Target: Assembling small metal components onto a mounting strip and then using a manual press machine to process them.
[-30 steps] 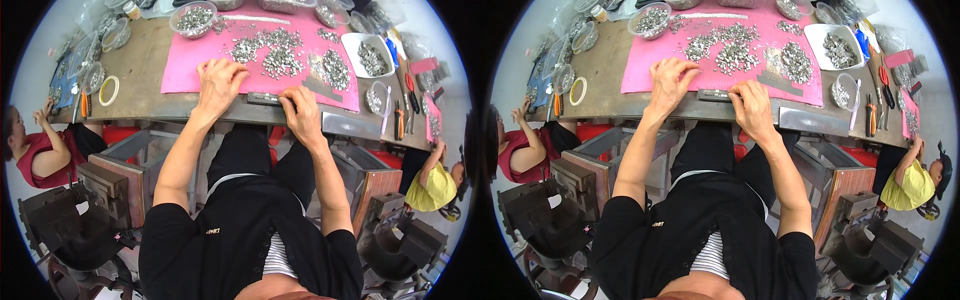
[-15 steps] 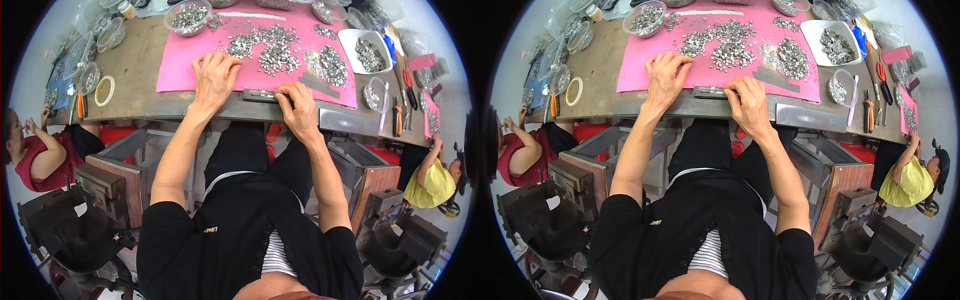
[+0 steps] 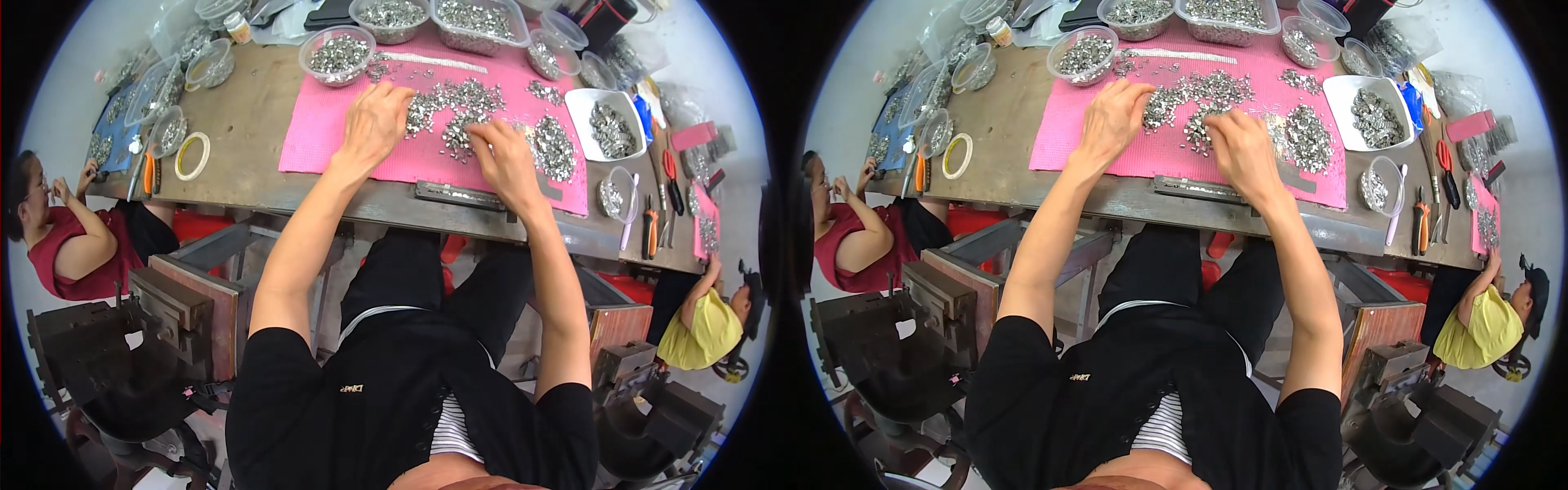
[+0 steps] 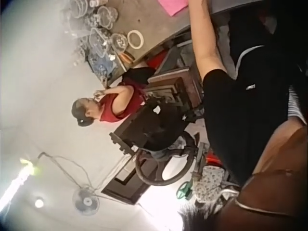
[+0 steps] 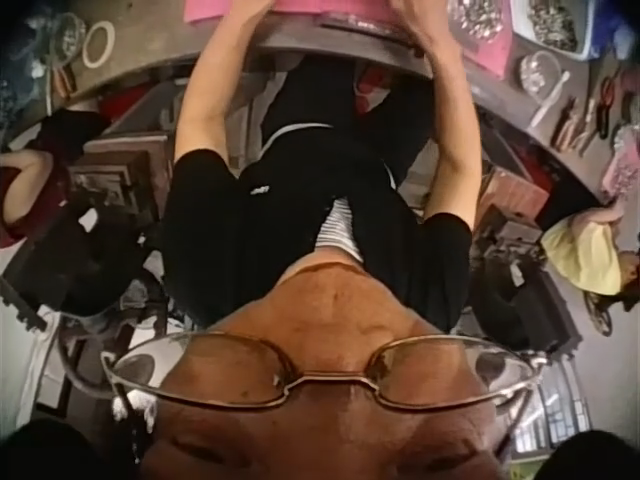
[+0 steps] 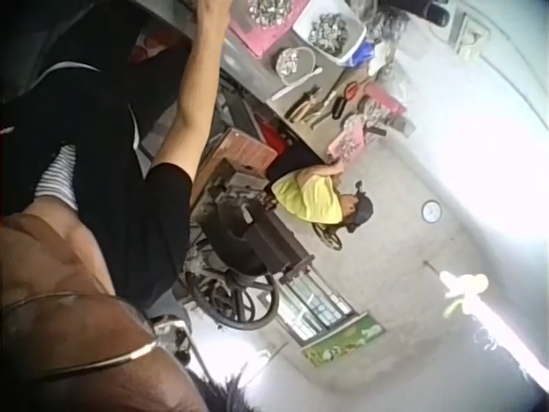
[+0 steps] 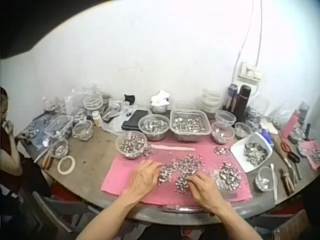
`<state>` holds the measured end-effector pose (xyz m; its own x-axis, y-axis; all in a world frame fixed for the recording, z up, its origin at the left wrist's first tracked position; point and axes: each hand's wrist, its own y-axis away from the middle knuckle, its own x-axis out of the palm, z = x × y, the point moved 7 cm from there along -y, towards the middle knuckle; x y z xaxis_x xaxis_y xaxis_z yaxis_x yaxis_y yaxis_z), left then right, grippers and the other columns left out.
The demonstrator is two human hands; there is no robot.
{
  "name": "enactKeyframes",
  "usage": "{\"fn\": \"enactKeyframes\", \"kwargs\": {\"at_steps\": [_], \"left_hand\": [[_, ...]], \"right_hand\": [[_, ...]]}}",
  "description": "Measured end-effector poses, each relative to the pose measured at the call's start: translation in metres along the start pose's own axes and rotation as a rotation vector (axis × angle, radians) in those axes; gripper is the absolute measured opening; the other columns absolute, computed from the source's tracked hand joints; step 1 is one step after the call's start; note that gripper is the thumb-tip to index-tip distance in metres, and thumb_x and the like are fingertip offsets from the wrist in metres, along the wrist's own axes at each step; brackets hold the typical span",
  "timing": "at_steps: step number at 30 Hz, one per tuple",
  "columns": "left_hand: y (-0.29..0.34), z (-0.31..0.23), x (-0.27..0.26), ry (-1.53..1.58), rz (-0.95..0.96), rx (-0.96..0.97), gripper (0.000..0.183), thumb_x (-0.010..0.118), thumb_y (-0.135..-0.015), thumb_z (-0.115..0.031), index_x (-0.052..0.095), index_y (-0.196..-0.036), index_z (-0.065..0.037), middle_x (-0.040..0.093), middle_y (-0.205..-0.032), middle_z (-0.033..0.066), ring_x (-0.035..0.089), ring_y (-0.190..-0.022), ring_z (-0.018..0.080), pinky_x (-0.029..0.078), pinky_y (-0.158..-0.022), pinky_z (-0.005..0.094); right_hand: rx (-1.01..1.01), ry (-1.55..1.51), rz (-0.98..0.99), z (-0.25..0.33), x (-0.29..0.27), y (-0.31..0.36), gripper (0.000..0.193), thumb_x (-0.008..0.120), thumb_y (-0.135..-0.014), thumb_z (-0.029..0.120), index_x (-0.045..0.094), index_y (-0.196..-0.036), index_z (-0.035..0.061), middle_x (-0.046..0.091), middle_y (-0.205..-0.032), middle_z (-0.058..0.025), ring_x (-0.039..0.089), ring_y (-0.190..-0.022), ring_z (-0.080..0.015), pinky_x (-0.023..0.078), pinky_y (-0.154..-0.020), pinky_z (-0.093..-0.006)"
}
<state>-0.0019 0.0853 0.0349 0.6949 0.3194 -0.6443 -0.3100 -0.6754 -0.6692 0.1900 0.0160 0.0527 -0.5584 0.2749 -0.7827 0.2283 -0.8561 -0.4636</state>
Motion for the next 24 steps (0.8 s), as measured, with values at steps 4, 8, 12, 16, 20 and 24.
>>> {"fn": "enactKeyframes", "kwargs": {"at_steps": [4, 8, 12, 16, 20, 24], "left_hand": [[-0.013, 0.024, 0.004, -0.003, -0.054, -0.019, 0.012, 0.067, -0.092, -0.007, 0.073, -0.102, -0.006, 0.063, -0.082, 0.0116, 0.064, -0.080, 0.0323, 0.052, -0.073, 0.0426], [-0.003, 0.037, -0.001, 0.028, -0.002, -0.095, 0.013, 0.068, -0.092, -0.008, 0.075, -0.102, -0.006, 0.063, -0.081, 0.0112, 0.064, -0.080, 0.0316, 0.052, -0.074, 0.0424], [0.003, 0.038, -0.002, 0.046, 0.062, -0.113, 0.014, 0.070, -0.091, -0.011, 0.076, -0.102, -0.006, 0.062, -0.080, 0.0100, 0.062, -0.081, 0.0291, 0.050, -0.075, 0.0400], [0.002, 0.031, 0.002, 0.092, 0.066, -0.104, 0.011, 0.074, -0.087, -0.014, 0.075, -0.095, -0.007, 0.062, -0.080, 0.0101, 0.059, -0.078, 0.0310, 0.048, -0.076, 0.0434], [0.004, 0.033, 0.007, 0.009, 0.081, -0.063, 0.014, 0.074, -0.089, -0.015, 0.075, -0.099, -0.005, 0.064, -0.081, 0.0089, 0.060, -0.078, 0.0251, 0.050, -0.072, 0.0375], [0.009, 0.035, -0.007, 0.259, 0.053, -0.256, 0.012, 0.071, -0.093, -0.011, 0.073, -0.101, -0.003, 0.069, -0.086, 0.0087, 0.065, -0.079, 0.0179, 0.053, -0.072, 0.0315]], "right_hand": [[-0.080, -0.086, -0.074, -0.021, 0.036, -0.056, 0.015, 0.064, -0.091, 0.007, 0.073, -0.102, 0.0013, 0.065, -0.092, -0.0156, 0.063, -0.090, -0.0356, 0.049, -0.085, -0.0489], [-0.075, 0.021, -0.006, -0.026, 0.064, -0.078, 0.017, 0.067, -0.089, 0.009, 0.074, -0.101, 0.0016, 0.065, -0.099, -0.0170, 0.061, -0.097, -0.0363, 0.048, -0.088, -0.0474], [-0.042, 0.075, 0.045, -0.033, 0.079, -0.085, 0.012, 0.068, -0.087, 0.010, 0.073, -0.093, 0.0017, 0.066, -0.096, -0.0165, 0.063, -0.097, -0.0364, 0.048, -0.089, -0.0483], [-0.038, -0.020, 0.023, -0.031, 0.073, -0.085, 0.010, 0.065, -0.087, 0.008, 0.071, -0.092, 0.0009, 0.067, -0.092, -0.0174, 0.065, -0.092, -0.0367, 0.050, -0.085, -0.0471], [0.006, -0.190, 0.023, -0.012, 0.049, -0.076, 0.010, 0.064, -0.089, 0.007, 0.069, -0.093, -0.0001, 0.067, -0.088, -0.0175, 0.066, -0.085, -0.0361, 0.052, -0.077, -0.0446], [0.022, -0.216, 0.017, 0.001, 0.014, -0.042, 0.009, 0.066, -0.089, 0.008, 0.069, -0.093, -0.0001, 0.067, -0.086, -0.0154, 0.066, -0.079, -0.0345, 0.051, -0.073, -0.0436]]}}
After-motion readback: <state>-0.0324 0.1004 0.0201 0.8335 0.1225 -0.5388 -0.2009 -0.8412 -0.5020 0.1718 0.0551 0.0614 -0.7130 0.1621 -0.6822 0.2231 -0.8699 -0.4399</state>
